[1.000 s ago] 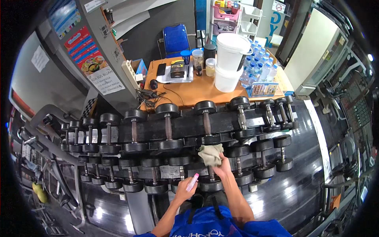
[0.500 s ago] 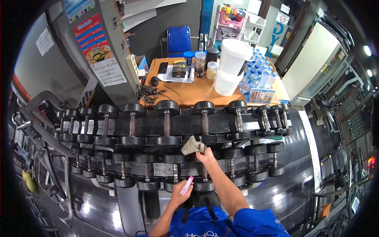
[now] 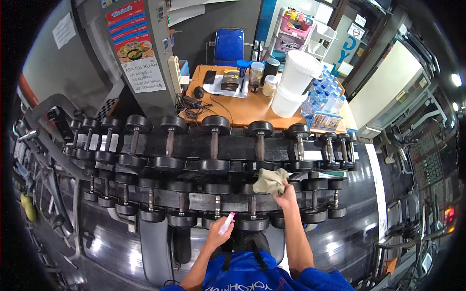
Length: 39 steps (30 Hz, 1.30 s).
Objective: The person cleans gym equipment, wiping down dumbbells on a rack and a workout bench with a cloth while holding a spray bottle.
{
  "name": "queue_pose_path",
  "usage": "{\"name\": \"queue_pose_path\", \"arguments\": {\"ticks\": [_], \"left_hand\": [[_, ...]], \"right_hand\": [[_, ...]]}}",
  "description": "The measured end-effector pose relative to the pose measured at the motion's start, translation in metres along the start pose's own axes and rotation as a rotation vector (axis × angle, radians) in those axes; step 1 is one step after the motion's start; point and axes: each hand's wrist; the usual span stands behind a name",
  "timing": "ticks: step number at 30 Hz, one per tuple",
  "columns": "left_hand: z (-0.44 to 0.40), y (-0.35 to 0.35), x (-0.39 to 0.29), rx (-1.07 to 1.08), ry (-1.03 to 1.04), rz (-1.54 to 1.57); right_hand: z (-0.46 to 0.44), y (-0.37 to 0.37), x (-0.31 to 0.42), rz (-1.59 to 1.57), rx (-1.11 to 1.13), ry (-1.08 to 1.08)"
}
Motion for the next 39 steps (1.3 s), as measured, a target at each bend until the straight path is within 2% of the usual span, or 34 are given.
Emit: {"name": "queue_pose_path", "arguments": {"ticks": [1, 4, 11, 17, 24, 27, 30, 33, 34, 35, 36, 37, 39], "left_hand": [[-0.001, 0.0, 0.001, -0.016, -0.001, 0.014], [-0.007, 0.002, -0.003, 0.035, -0.149, -0.023], [-0.027, 0.043, 0.05, 0.016, 0.018, -0.072], [-0.053, 0.082, 0.069, 0.084, -0.148, -0.154], [-0.069, 0.111, 0.078, 0.116, -0.118, -0.202], [-0.07, 0.115, 0.079, 0.111, -0.151, -0.257], [-0.071, 0.118, 0.074, 0.072, -0.138, -0.184], [-0.071, 0.126, 0.074, 0.097, -0.125, -0.101], [-0.067, 0.127, 0.074, 0.109, -0.131, -0.087], [-0.065, 0.13, 0.077, 0.12, -0.135, -0.075], [-0.06, 0.134, 0.084, 0.073, -0.089, -0.009], [-0.058, 0.131, 0.078, 0.087, -0.136, -0.048], [-0.048, 0.128, 0.085, 0.097, -0.121, -0.061]], "right_hand": [[0.029, 0.02, -0.004, 0.048, -0.069, -0.094], [0.045, -0.012, 0.001, 0.065, -0.152, -0.097], [0.083, -0.106, -0.02, 0.128, -0.388, -0.137], [0.105, -0.161, -0.025, 0.099, -0.436, -0.176], [0.121, -0.152, -0.018, 0.179, -0.489, -0.199], [0.109, -0.152, -0.02, 0.224, -0.484, -0.307], [0.07, -0.147, -0.028, 0.488, -0.479, -0.576], [0.018, -0.154, -0.032, 1.13, -0.559, -0.822], [0.01, -0.135, -0.039, 1.328, -0.565, -1.003], [-0.008, -0.134, -0.041, 1.404, -0.589, -0.889], [-0.018, -0.126, -0.043, 1.577, -0.519, -0.744], [-0.032, -0.115, -0.044, 1.739, -0.435, -0.597], [-0.074, -0.116, -0.053, 1.941, 0.213, -1.253]]}}
Point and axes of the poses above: each hand's wrist, its own z-axis away from the middle knuckle, its own y-axis out of the palm, x = y × z, and after that the axes turned 5 degrees about -x, right-handed
